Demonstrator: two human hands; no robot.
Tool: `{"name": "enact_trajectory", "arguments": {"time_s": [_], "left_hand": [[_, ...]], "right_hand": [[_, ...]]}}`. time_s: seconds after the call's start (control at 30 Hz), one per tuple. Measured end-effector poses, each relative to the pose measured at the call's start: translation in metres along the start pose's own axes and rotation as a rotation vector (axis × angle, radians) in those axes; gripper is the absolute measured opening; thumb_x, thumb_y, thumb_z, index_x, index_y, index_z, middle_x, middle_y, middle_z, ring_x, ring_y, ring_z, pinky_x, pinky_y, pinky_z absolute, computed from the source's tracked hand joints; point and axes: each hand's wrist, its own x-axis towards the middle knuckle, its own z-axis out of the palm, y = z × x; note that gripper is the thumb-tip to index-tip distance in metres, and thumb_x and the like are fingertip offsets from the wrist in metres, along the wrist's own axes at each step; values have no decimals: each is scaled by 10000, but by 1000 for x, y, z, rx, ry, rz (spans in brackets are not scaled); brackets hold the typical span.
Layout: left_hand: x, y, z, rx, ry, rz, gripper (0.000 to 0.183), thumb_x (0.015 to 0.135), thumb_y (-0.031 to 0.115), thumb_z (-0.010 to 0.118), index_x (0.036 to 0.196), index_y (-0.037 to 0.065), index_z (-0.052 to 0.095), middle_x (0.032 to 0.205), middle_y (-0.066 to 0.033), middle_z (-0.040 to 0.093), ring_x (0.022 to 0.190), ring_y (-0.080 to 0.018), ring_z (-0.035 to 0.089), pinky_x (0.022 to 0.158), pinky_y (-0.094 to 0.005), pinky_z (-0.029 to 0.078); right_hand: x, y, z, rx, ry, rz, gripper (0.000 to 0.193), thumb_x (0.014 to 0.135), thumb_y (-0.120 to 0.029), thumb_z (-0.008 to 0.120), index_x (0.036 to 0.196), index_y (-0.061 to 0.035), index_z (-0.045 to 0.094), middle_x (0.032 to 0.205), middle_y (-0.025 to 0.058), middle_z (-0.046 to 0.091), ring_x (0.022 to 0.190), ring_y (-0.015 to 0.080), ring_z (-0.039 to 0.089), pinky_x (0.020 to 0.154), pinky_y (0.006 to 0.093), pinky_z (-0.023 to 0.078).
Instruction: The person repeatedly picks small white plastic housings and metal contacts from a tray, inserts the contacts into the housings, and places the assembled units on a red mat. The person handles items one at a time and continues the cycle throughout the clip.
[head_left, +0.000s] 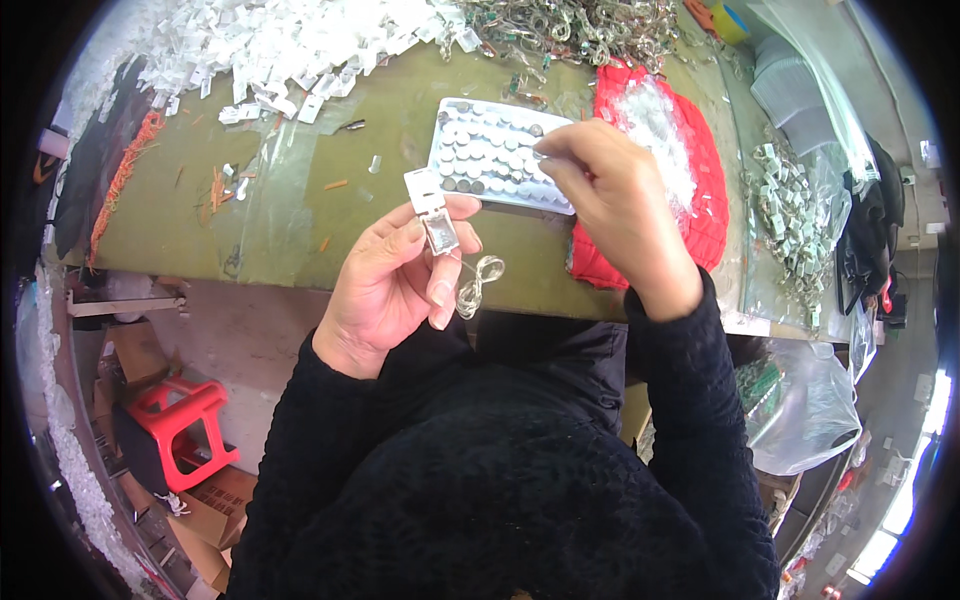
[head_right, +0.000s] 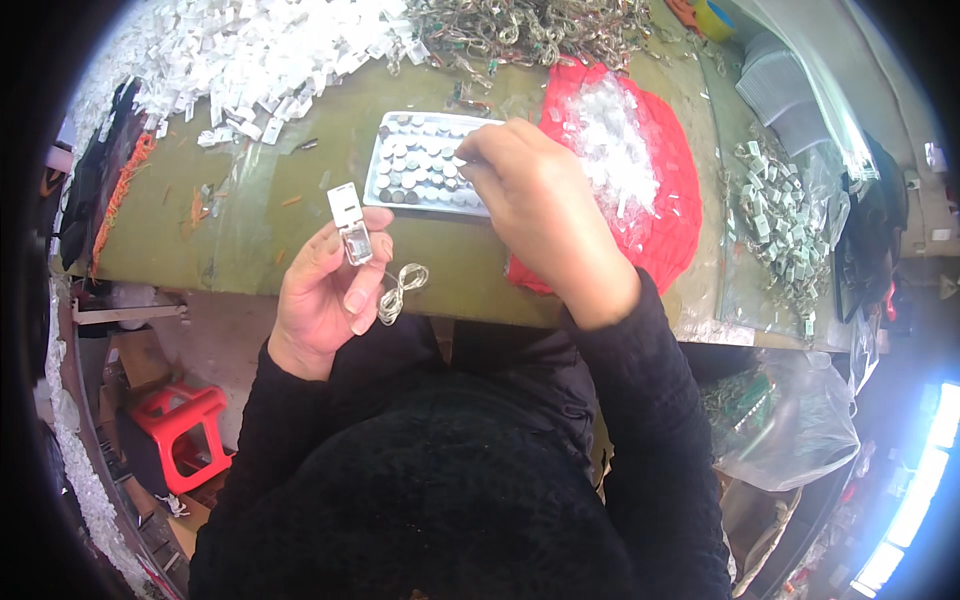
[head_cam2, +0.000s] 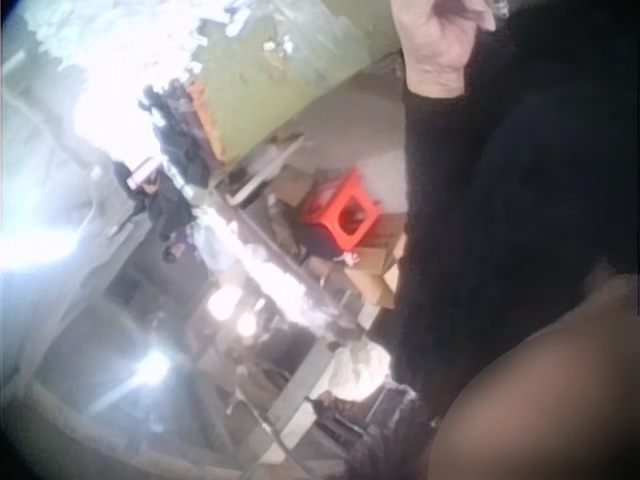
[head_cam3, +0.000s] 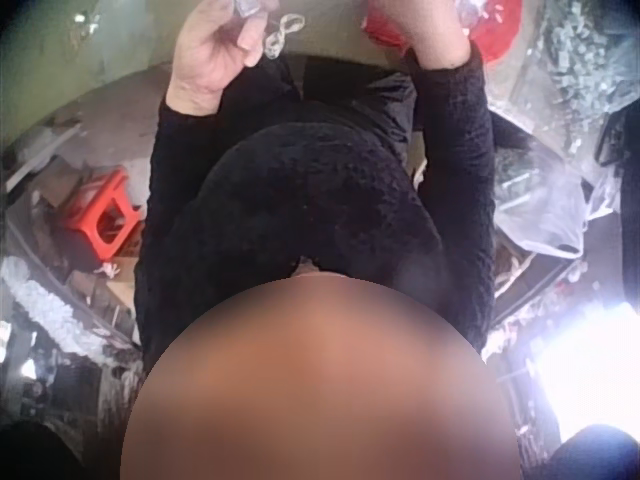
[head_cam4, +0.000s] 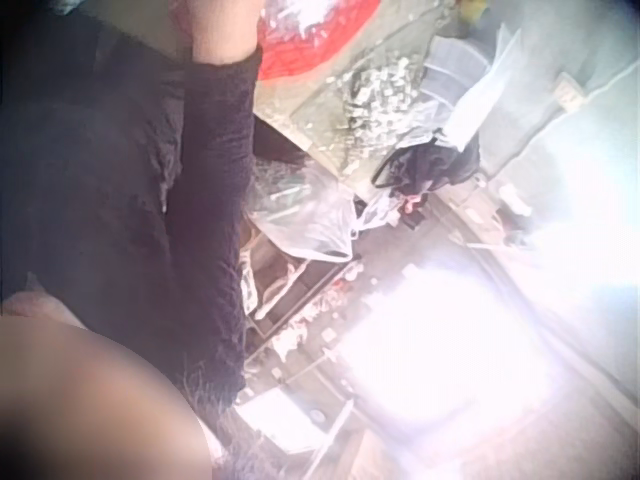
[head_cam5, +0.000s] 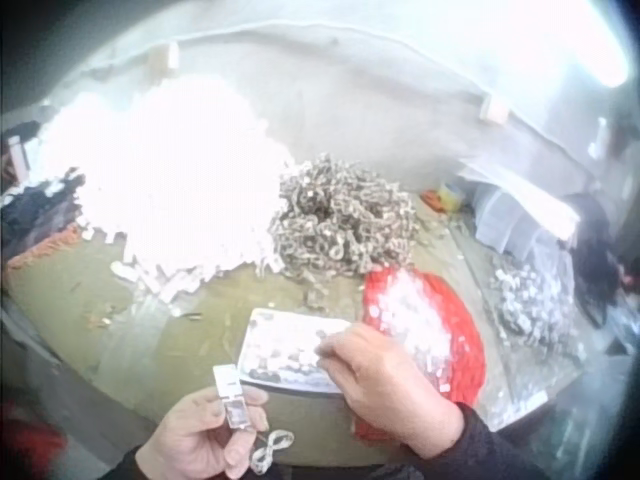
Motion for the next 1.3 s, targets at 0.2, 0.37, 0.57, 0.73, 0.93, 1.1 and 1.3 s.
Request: {"name": "enact_trajectory", "arguments": {"time_s": [0.2, 0.37, 0.57, 0.73, 0.93, 1.1, 1.3], "left_hand": [[1, -1, -1, -4, -39, -14, 449, 998, 181, 538, 1322, -123, 476, 1082, -220, 661, 637, -221, 650, 520, -334, 565], [4, 0, 0, 5, 22, -45, 431, 995, 170, 549, 1332, -93, 486, 1095, -228, 659, 665, -233, 666, 572, -343, 577], [4, 1, 2, 55, 40, -43, 430, 979, 150, 579, 1335, -75, 492, 1116, -235, 656, 721, -245, 694, 610, -347, 600], [4, 1, 4, 140, 86, -37, 491, 942, 195, 650, 1298, -104, 490, 1120, -274, 653, 676, -235, 675, 509, -348, 586], [5, 0, 4, 106, 110, -19, 436, 933, 190, 668, 1240, -90, 535, 1087, -267, 660, 636, -201, 664, 431, -304, 556], [5, 1, 5, 64, 101, -18, 368, 946, 160, 650, 1209, -79, 554, 1011, -218, 670, 595, -178, 641, 432, -302, 542], [4, -2, 9, 57, 172, -18, 222, 953, 143, 637, 1088, -30, 600, 861, -145, 676, 531, -204, 627, 487, -316, 540]], "right_hand": [[3, 27, 15, -103, -165, 6, 107, 825, -37, 688, 917, -4, 645, 849, 152, 624, 778, 322, 626, 698, 355, 500], [10, 18, 12, -67, -208, -4, 144, 826, -44, 688, 962, -7, 659, 823, 149, 630, 777, 316, 633, 703, 361, 502], [19, 17, 16, -13, -229, 26, 176, 817, -59, 694, 984, -4, 700, 836, 170, 660, 786, 315, 653, 704, 366, 510], [14, 17, 16, -35, -236, 49, 126, 831, -103, 651, 885, 9, 669, 862, 214, 636, 839, 406, 630, 755, 457, 507], [13, 21, 14, -173, -305, 85, 168, 824, -100, 679, 913, 32, 626, 828, 186, 629, 787, 346, 635, 702, 412, 502], [16, 10, 5, -77, -316, 183, 155, 823, -58, 694, 938, 22, 629, 820, 104, 638, 708, 190, 628, 645, 304, 504], [-3, -30, -3, 225, -221, -163, 211, 775, 38, 740, 948, -14, 631, 847, 61, 618, 727, 160, 618, 615, 282, 491]]}}
